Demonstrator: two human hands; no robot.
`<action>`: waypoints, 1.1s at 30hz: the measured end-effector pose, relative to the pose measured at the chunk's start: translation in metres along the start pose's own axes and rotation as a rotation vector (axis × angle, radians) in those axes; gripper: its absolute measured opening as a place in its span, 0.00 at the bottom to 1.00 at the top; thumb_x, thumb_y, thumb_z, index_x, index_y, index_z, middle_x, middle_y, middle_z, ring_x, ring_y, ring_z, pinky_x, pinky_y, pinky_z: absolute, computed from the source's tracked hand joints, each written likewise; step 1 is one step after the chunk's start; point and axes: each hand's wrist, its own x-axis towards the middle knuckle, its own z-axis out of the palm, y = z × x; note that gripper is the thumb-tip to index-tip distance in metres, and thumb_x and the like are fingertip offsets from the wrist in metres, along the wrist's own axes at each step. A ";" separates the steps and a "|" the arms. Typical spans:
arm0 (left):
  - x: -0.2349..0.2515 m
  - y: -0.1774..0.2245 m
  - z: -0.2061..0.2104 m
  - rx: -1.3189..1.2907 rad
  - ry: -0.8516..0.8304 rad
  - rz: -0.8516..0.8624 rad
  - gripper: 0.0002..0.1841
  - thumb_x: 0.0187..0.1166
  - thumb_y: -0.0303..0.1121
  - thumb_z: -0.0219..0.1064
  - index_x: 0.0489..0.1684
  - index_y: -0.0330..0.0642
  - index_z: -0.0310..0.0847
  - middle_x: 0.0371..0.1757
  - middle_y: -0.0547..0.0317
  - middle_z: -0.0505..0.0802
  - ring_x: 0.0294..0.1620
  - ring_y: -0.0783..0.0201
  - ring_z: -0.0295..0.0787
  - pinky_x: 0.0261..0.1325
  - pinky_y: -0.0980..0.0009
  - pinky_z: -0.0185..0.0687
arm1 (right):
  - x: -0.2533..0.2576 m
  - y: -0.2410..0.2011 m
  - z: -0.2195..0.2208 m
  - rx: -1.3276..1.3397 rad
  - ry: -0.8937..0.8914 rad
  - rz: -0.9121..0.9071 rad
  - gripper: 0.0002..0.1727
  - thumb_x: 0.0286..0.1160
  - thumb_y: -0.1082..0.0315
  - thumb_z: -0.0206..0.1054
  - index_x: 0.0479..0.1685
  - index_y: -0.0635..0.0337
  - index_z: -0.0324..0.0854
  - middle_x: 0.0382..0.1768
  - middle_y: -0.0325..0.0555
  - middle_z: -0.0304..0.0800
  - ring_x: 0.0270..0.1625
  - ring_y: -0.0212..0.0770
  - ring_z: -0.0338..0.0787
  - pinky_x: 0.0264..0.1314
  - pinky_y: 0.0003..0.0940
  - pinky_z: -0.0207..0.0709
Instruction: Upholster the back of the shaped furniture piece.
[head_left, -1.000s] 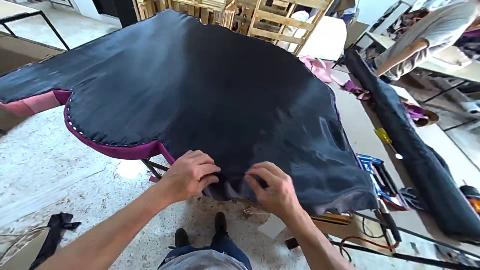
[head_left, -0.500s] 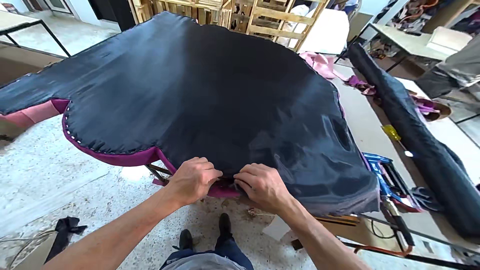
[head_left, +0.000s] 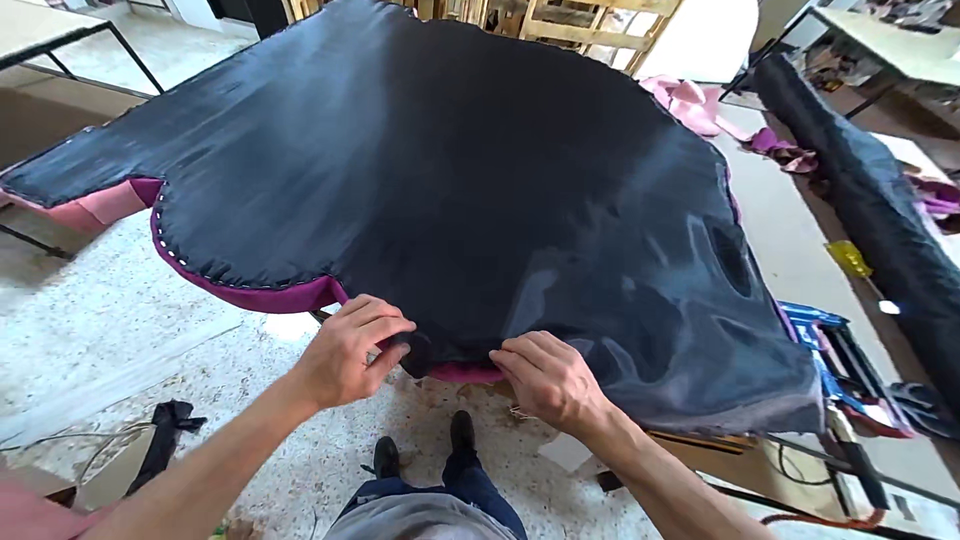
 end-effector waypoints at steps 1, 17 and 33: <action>0.002 -0.005 -0.005 0.030 -0.097 0.020 0.20 0.75 0.50 0.69 0.61 0.53 0.91 0.59 0.67 0.93 0.68 0.65 0.84 0.74 0.61 0.79 | 0.002 0.001 -0.002 0.005 -0.007 0.015 0.09 0.78 0.68 0.64 0.42 0.55 0.92 0.40 0.43 0.93 0.45 0.42 0.92 0.50 0.37 0.87; 0.001 0.007 0.018 0.097 0.025 0.218 0.07 0.72 0.40 0.69 0.29 0.50 0.88 0.48 0.64 0.94 0.66 0.61 0.85 0.78 0.54 0.70 | 0.013 -0.010 -0.010 -0.103 0.083 0.021 0.08 0.77 0.69 0.66 0.41 0.56 0.93 0.40 0.44 0.93 0.46 0.44 0.92 0.51 0.38 0.87; 0.076 0.018 0.039 0.000 -0.393 -0.179 0.15 0.84 0.34 0.58 0.43 0.40 0.93 0.41 0.47 0.95 0.49 0.45 0.92 0.54 0.41 0.85 | -0.235 0.165 -0.214 -0.251 -0.217 1.312 0.22 0.83 0.61 0.67 0.69 0.65 0.83 0.58 0.77 0.87 0.61 0.78 0.86 0.60 0.80 0.74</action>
